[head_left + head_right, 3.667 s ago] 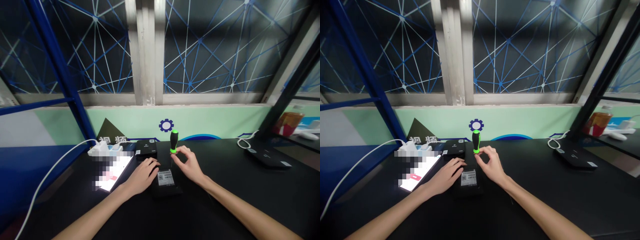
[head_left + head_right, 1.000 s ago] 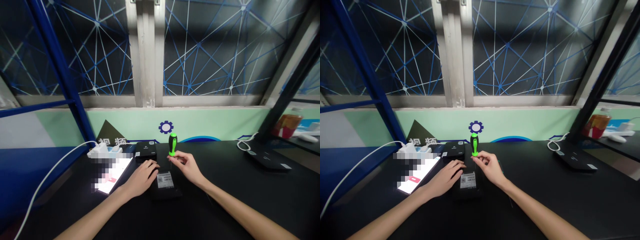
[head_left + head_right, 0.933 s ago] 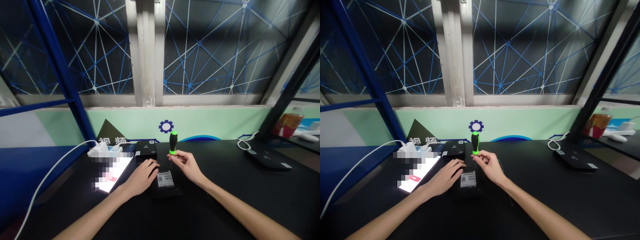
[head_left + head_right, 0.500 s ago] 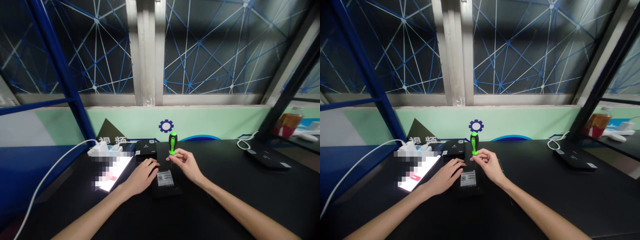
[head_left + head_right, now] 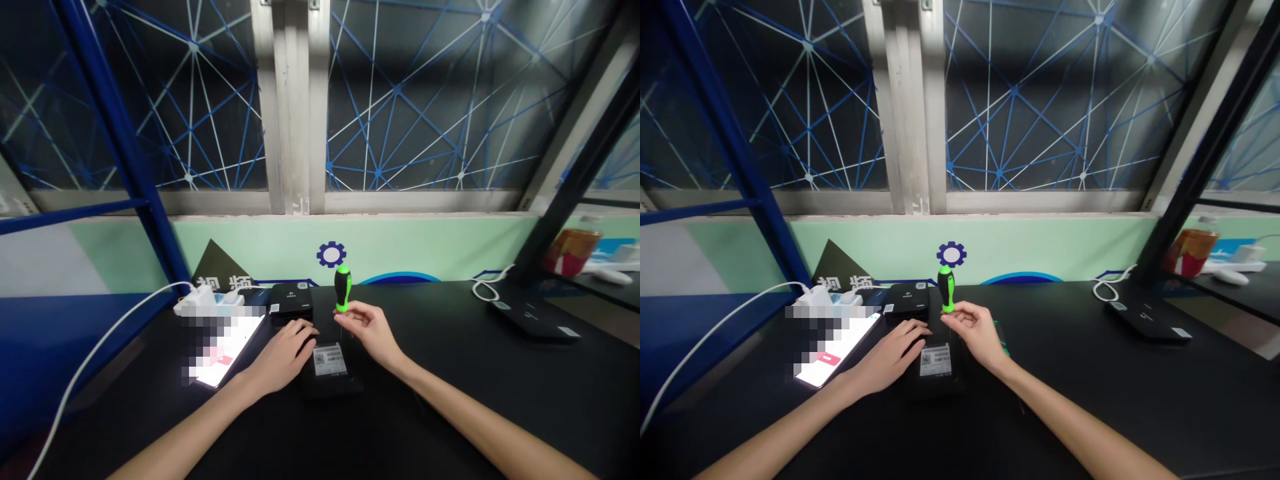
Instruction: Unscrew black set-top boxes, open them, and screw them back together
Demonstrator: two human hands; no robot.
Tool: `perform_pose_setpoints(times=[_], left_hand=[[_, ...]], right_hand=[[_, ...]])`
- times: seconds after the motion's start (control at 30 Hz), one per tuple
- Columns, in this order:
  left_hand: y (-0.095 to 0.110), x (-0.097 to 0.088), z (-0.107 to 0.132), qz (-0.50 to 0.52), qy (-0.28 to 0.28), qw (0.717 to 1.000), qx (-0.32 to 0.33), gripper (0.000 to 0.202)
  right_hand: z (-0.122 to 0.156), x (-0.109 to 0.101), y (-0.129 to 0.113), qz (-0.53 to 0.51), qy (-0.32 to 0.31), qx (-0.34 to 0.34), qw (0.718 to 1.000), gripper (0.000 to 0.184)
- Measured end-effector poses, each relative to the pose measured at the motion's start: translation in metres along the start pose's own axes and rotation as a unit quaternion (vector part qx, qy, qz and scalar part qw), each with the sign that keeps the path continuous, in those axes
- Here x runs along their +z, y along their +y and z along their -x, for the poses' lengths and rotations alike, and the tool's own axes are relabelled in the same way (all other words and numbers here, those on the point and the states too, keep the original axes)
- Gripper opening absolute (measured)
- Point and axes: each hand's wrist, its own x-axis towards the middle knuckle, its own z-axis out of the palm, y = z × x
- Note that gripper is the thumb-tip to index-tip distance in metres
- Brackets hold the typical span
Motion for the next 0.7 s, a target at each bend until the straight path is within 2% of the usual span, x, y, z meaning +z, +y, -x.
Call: perform_pose_setpoints(times=[0.13,0.37,0.7], left_hand=[[0.0001,-0.0006,-0.0001,-0.001,-0.002,1.0,-0.003,0.033],[-0.0007,-0.0005,0.0004,0.002,-0.002,1.0,-0.002,0.033],[0.0,-0.0004,-0.0003,-0.002,-0.007,1.0,-0.007,0.033]], right_hand=[[0.0011,0.0004,-0.0027,-0.01,0.006,-0.007,1.0,0.027],[0.0034,-0.0025,-0.0018,0.038,-0.02,-0.005,0.999,0.023],[0.0008,0.0012,-0.0042,0.022,0.029,-0.011,0.999,0.025]])
